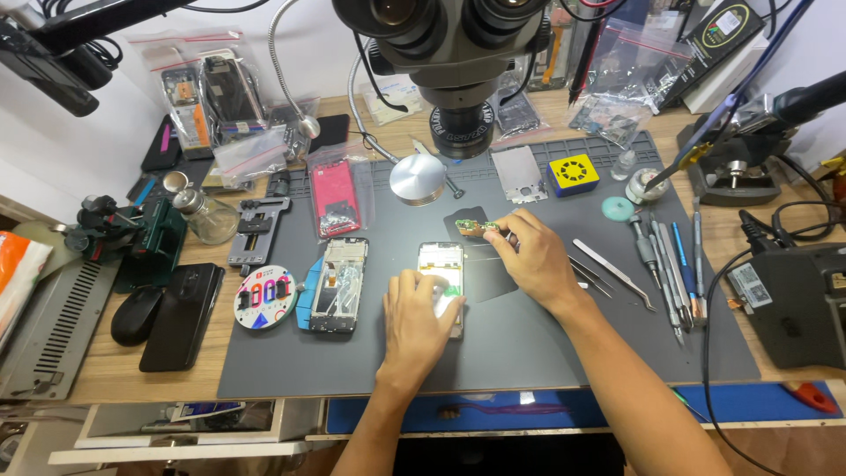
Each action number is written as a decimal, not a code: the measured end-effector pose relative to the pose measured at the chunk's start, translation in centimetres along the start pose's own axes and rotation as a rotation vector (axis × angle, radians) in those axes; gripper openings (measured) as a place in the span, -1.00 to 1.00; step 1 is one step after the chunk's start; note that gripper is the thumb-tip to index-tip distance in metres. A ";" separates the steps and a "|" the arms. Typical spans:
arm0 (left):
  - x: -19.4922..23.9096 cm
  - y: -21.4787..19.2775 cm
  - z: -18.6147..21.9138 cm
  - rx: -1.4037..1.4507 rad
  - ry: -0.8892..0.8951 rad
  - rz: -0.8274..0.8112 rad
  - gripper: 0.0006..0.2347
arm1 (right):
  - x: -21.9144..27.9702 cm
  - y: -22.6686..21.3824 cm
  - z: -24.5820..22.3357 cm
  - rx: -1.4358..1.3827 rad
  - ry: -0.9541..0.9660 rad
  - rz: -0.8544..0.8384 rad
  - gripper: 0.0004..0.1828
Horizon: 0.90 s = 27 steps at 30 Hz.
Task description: The person handles a disassembled smartphone, peeling a protective film from the screen assembly and placing it on the workbench. They then use a screwdriver to remove screws from the phone's internal frame, carefully placing the screws on the mat.
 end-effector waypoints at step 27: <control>-0.2 -2.0 -2.8 0.630 -0.365 -0.021 -0.84 | 0.0 1.0 1.4 -0.195 0.161 -0.089 -0.80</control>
Point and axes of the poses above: each hand's wrist, its own x-axis away from the middle knuckle, its own y-axis out of the palm, z = x × y, the point moved 7 cm from there along -x, towards the middle knuckle, and after that the axes turned 8 degrees about z, right-handed, at the moved point
